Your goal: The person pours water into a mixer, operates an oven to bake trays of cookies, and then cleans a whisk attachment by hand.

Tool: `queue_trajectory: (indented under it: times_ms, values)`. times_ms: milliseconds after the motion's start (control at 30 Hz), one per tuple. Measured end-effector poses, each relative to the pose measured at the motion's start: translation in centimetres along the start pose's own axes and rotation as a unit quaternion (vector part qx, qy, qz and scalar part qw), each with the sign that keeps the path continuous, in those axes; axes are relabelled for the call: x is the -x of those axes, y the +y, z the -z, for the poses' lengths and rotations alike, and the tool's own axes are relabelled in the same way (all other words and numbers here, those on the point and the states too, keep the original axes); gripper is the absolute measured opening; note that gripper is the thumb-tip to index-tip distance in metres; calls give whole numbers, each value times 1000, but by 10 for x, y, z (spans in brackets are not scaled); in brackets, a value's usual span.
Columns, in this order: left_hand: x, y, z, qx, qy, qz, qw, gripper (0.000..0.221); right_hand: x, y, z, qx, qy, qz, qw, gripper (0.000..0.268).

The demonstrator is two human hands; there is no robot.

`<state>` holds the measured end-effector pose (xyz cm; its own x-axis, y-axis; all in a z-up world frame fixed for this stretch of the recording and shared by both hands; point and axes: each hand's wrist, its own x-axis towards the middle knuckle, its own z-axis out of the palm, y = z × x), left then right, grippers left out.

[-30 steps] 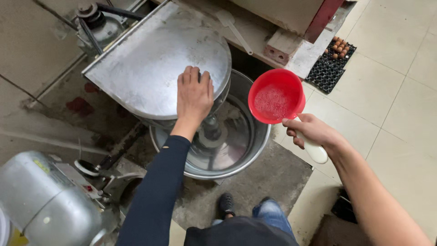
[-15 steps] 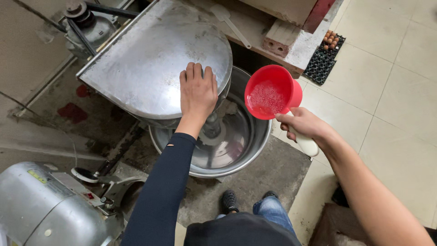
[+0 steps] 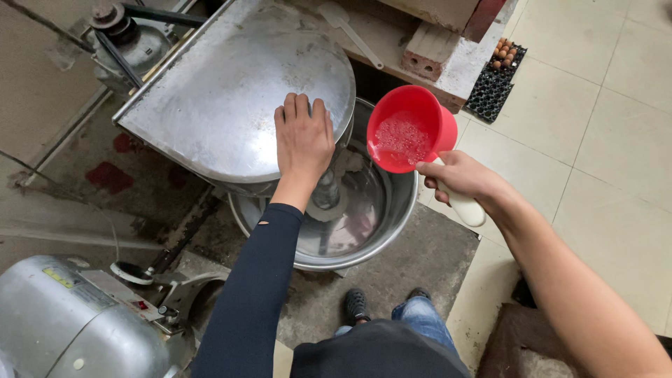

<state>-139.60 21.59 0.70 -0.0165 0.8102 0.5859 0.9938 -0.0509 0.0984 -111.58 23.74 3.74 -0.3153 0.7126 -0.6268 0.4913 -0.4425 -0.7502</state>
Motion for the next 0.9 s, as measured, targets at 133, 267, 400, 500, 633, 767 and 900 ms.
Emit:
queue_trajectory:
  times_ms: [133,267,400,500,633,767,900]
  values:
    - [0,-1,-1,4,2,1,1000,19,-4,-4,-3,14,-6,6,1000,24]
    - [0,-1,0,13,5,3,1000,19,-6,-7,-4,21,-3,5,1000,26]
    - [0,-1,0,15,7,2,1000,20,-10,-8,-5,13,-10,16,1000,25]
    - [0,-1,0,17,4,3,1000,19,-10,-10,-6,11,-9,21,1000,26]
    - [-1,-1,0,5,6,5,1000,19,-6,-19,-5,23,0,12,1000,22]
    - [0,-1,-1,-2,12,1,1000,18,0,-24,-5,27,2,6,1000,24]
    - [0,-1,-1,8,8,6,1000,18,3,-24,-5,34,7,15,999,25]
